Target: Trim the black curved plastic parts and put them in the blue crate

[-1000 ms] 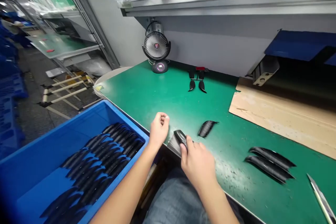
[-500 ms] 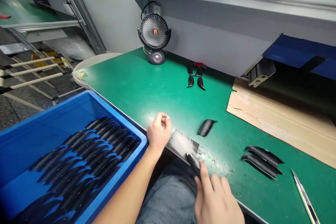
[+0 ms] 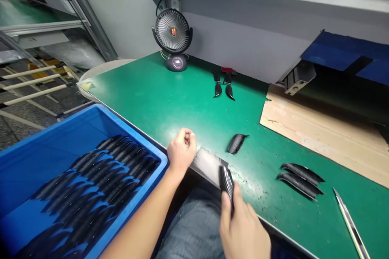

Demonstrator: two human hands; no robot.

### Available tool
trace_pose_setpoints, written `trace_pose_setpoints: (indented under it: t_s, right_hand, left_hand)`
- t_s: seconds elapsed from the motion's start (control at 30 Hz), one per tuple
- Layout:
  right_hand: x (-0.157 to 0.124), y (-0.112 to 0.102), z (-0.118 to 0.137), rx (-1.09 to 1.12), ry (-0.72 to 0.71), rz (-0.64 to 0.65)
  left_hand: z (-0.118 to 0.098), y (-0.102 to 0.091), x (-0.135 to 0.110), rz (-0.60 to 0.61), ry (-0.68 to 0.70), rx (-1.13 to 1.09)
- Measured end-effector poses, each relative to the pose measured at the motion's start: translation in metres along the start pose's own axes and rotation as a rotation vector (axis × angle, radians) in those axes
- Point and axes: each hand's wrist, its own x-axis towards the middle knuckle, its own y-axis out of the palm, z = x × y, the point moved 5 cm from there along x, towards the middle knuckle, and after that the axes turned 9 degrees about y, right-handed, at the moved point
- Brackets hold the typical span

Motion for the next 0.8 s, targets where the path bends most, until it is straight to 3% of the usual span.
trace_pose_setpoints:
  t_s: [0.17, 0.8]
  right_hand:
    - [0.003, 0.002, 0.002, -0.014, -0.043, -0.068]
    - [0.012, -0.003, -0.006, 0.032, -0.161, -0.044]
  left_hand:
    - [0.000, 0.002, 0.000, -0.007, 0.013, 0.025]
    - [-0.003, 0.006, -0.001, -0.008, 0.010, 0.045]
